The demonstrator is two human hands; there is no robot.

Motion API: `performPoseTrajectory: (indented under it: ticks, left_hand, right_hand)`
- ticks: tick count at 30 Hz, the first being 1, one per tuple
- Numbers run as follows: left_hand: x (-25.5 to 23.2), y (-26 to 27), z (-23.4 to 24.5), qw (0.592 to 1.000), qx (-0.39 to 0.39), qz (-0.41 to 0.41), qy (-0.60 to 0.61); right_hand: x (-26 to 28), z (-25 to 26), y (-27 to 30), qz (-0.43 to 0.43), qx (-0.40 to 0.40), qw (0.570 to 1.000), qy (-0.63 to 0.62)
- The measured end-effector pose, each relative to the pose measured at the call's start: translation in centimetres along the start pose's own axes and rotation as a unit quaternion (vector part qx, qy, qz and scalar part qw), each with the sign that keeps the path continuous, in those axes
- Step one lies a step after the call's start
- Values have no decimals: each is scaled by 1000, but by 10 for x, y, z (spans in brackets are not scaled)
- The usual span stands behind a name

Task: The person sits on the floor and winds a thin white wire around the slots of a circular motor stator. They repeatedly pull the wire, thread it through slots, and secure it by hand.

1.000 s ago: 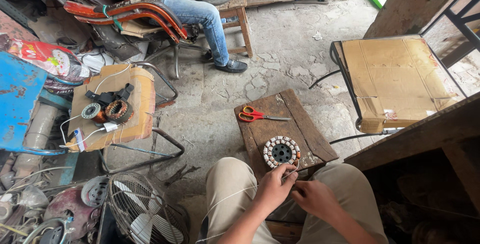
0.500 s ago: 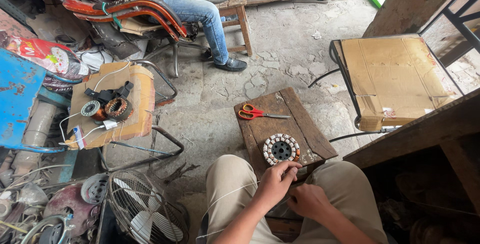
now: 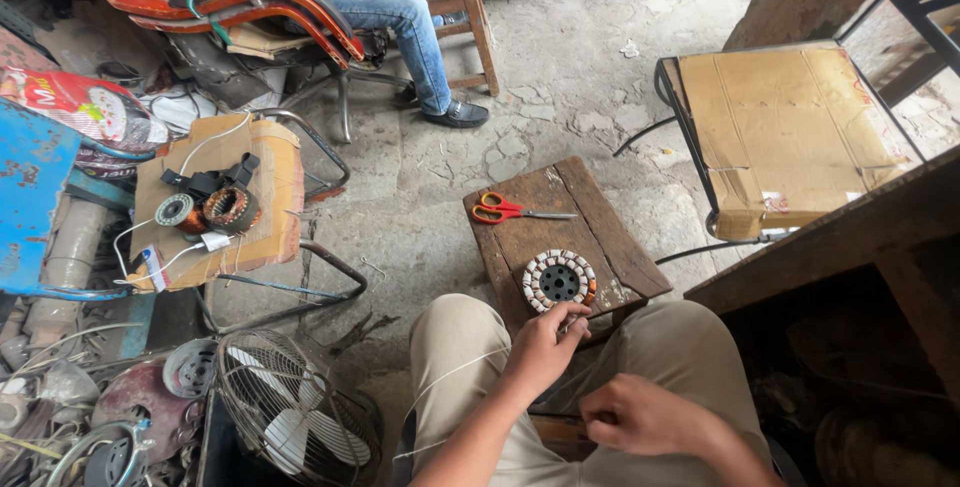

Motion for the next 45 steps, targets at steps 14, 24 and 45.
performPoseTrajectory:
  ticks: [14, 24, 45]
  left_hand:
    - [28, 6, -3, 987, 108, 86, -79]
    - [58, 4, -12, 993, 102, 63, 1]
    - [-10, -8, 19, 993, -37, -42, -108]
  right_hand:
    - [75, 39, 50, 90, -64, 968, -226]
    - [49, -2, 33, -24, -53, 996, 61]
    - [-118, -76, -34, -93, 4, 937, 337]
Point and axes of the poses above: each hand's wrist, its own y-axis away from the middle knuckle, its own z-axis out of the back of the hand, x = y × z, the point moved 4 cm from there along -y, towards the middle knuckle, and after that the axes turned 12 degrees about -x, right-handed, at the moved point
